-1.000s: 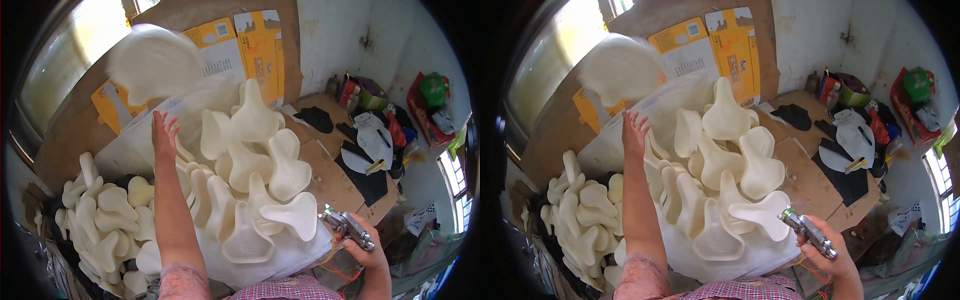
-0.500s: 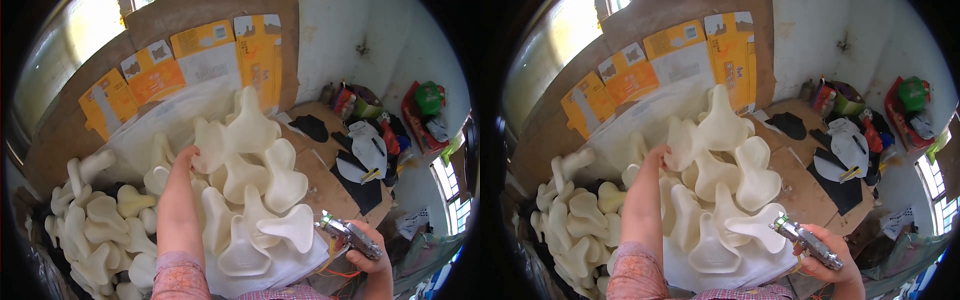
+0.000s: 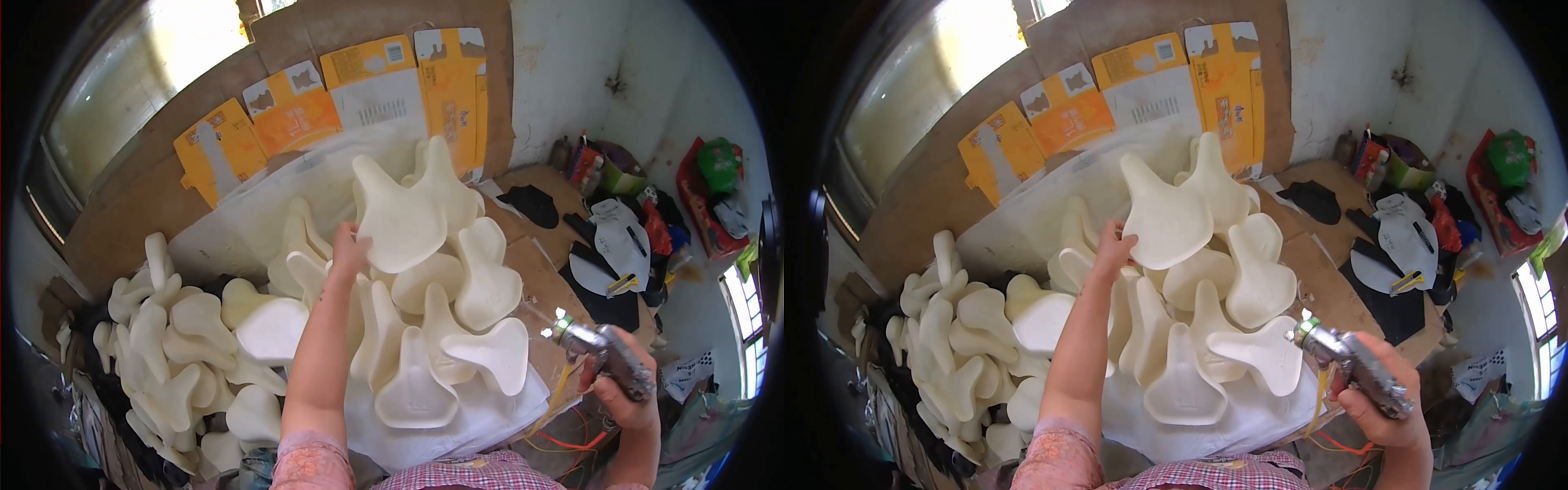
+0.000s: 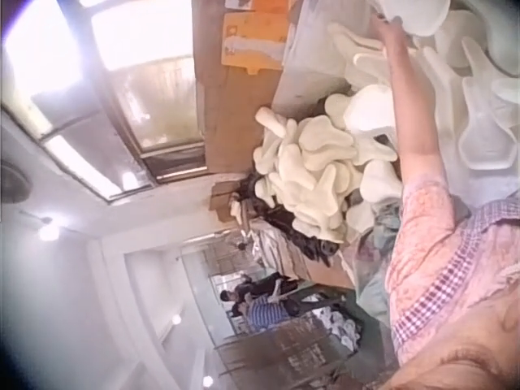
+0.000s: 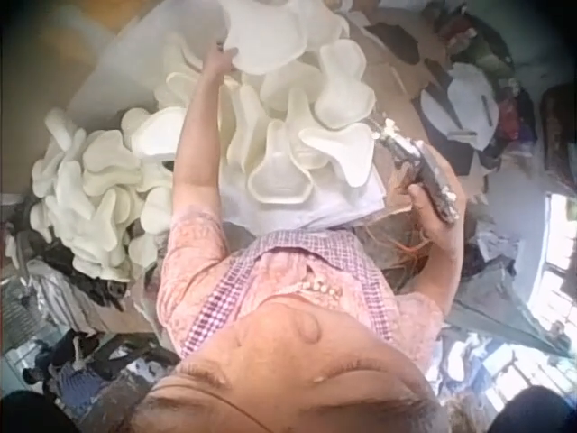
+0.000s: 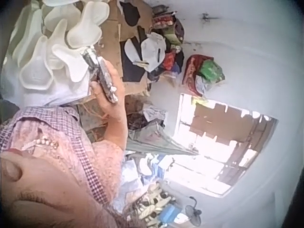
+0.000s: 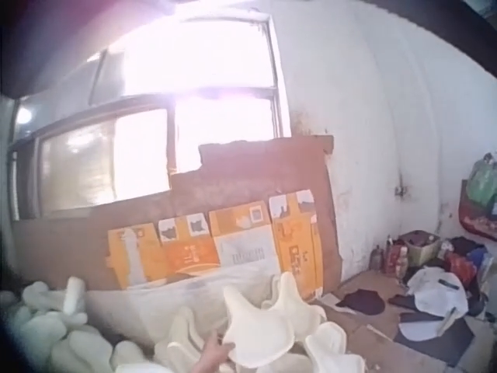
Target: The recorder sorts white foam parts from a large bag onto a workbench and uses a spray gun to apply a substance to them.
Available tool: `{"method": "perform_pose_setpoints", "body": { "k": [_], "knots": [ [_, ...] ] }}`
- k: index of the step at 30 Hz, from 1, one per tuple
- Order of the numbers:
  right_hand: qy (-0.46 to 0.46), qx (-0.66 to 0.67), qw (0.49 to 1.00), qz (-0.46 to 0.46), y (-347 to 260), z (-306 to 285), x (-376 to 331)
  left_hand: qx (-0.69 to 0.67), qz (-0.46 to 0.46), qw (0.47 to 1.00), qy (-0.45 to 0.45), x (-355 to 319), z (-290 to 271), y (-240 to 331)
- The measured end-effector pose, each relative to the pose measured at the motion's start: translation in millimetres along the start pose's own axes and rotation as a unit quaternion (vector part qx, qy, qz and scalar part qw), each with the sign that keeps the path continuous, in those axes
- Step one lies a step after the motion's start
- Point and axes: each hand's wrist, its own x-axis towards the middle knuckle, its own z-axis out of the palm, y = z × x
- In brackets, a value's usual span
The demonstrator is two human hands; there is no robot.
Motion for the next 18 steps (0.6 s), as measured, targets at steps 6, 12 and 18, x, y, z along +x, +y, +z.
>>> {"method": "perform_pose_setpoints", "body": {
  "k": [6,12,18],
  "knots": [
    [0.03,0.094,0.994,-0.039,-3,0,-32,-0.02,0.005,0.999,0.046,-58,-39,0],
    [-0.004,0.061,0.998,0.011,28,7,-56,-0.278,0.117,0.921,0.247,-110,-178,-24],
    [-0.1,0.107,0.989,0.011,43,27,-56,-0.048,-0.287,0.885,0.364,-200,-296,-320]
  ]
}}
